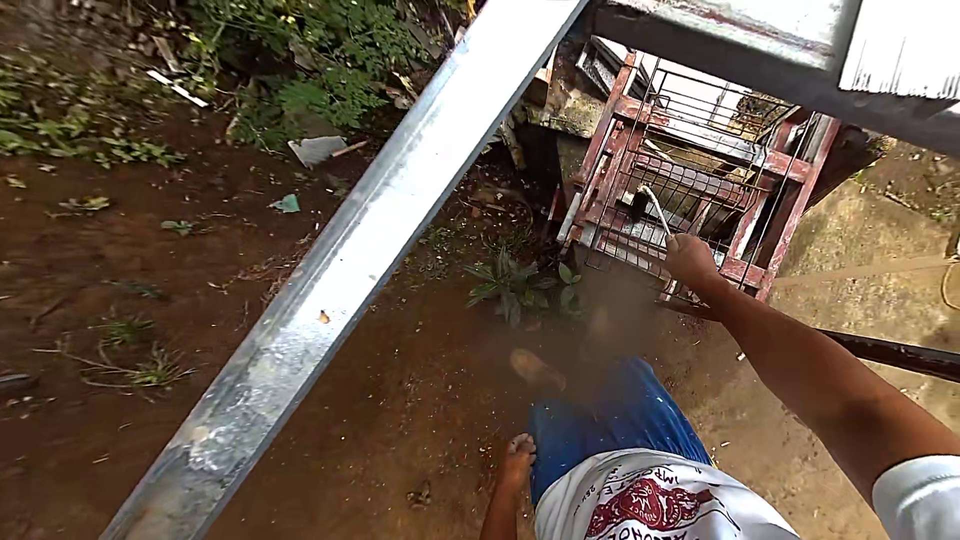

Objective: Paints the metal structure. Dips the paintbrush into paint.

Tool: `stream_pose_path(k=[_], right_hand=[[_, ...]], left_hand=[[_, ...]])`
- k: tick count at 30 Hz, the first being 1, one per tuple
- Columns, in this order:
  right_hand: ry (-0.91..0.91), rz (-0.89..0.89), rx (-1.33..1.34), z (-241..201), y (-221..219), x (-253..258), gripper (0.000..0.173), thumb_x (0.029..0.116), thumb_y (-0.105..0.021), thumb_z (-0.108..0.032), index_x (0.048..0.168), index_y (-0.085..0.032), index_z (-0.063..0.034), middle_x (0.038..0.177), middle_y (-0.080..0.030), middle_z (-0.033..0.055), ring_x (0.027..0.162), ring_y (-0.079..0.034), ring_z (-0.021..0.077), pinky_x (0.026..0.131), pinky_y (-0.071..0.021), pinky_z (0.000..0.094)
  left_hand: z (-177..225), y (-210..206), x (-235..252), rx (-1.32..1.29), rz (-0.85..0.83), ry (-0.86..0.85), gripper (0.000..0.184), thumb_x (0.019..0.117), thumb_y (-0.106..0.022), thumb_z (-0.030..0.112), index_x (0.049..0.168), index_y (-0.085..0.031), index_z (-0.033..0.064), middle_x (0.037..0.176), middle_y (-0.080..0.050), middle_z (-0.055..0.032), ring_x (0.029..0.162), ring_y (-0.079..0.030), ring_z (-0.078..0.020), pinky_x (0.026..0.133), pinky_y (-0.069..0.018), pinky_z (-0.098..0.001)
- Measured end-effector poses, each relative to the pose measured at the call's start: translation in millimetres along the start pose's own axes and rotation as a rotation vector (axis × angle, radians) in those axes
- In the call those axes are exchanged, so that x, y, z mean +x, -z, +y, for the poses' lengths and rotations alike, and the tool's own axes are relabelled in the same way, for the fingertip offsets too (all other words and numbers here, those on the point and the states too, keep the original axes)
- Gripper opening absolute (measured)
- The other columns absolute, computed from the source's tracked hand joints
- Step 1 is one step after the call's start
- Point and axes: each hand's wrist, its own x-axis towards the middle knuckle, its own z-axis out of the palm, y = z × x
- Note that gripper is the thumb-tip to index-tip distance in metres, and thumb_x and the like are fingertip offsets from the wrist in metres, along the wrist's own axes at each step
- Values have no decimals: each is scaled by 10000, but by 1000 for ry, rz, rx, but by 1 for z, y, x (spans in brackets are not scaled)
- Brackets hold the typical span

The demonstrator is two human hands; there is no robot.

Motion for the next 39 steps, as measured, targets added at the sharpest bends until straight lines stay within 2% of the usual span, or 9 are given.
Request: stream_pose_path(k=[5,11,15,22,26,30,32,35,39], right_hand=[[48,15,72,-4,3,-4,520,1130,-343,-340,921,-638,33,948,-669,270,977,-667,453,829,-495,651],[58,-35,-172,-16,-2,13,521,1123,-294,-399,1088,-671,-41,1095,-704,258,1103,-672,463,869,-519,677],[52,31,-185,4,4,6,507,1118,-308,-395,1089,-673,-45,1045,-712,265,1044,-688,479,826,-522,690],[118,-26,-263,-11,-6,15,504,1122,-292,-397,1106,-651,-44,1060,-710,251,1070,-686,456,856,-527,661],[215,-15,-139,0,-4,21,490,1120,-355,-355,969,-666,-8,954,-701,251,981,-695,454,814,-524,665],[185,4,-103,-10,-5,22,499,1124,-328,-368,982,-653,-16,955,-703,242,990,-698,441,824,-528,649],[175,-33,-14,-10,-12,23,502,1127,-349,-339,936,-651,14,941,-680,251,970,-679,436,836,-511,641],[192,-41,101,-8,-15,27,503,1123,-363,-333,856,-614,12,830,-623,222,850,-644,401,757,-485,619],[171,7,96,-16,-12,31,511,1125,-343,-354,946,-649,15,917,-671,249,943,-676,429,822,-504,642]], left_hand=[[8,2,2,-36,13,-47,385,1078,-523,202,1417,-520,20,1255,-650,-212,1050,-667,-298,877,-545,-461],[14,10,2,-49,59,-41,384,1081,-519,208,1417,-519,23,1236,-657,-204,1044,-669,-285,882,-547,-452],[14,13,-2,-79,65,-51,382,1079,-522,198,1415,-518,16,1228,-657,-208,1033,-669,-288,878,-545,-458],[3,8,1,-57,57,-6,376,1077,-531,196,1409,-527,19,1217,-659,-204,1023,-664,-278,869,-543,-445],[3,3,2,-53,53,-15,367,1075,-539,201,1393,-544,19,1208,-668,-202,1016,-674,-278,865,-550,-446],[4,2,3,-64,42,-14,377,1078,-532,203,1403,-529,14,1221,-657,-211,1031,-668,-288,879,-547,-454],[6,1,3,-53,41,-31,386,1075,-530,208,1410,-529,16,1240,-657,-213,1059,-667,-302,892,-545,-471],[12,1,4,-55,39,-38,388,1077,-525,206,1415,-523,15,1253,-651,-212,1069,-663,-304,906,-540,-476],[15,1,1,-61,47,-33,380,1075,-531,203,1407,-529,17,1236,-654,-207,1052,-664,-289,893,-544,-455]])
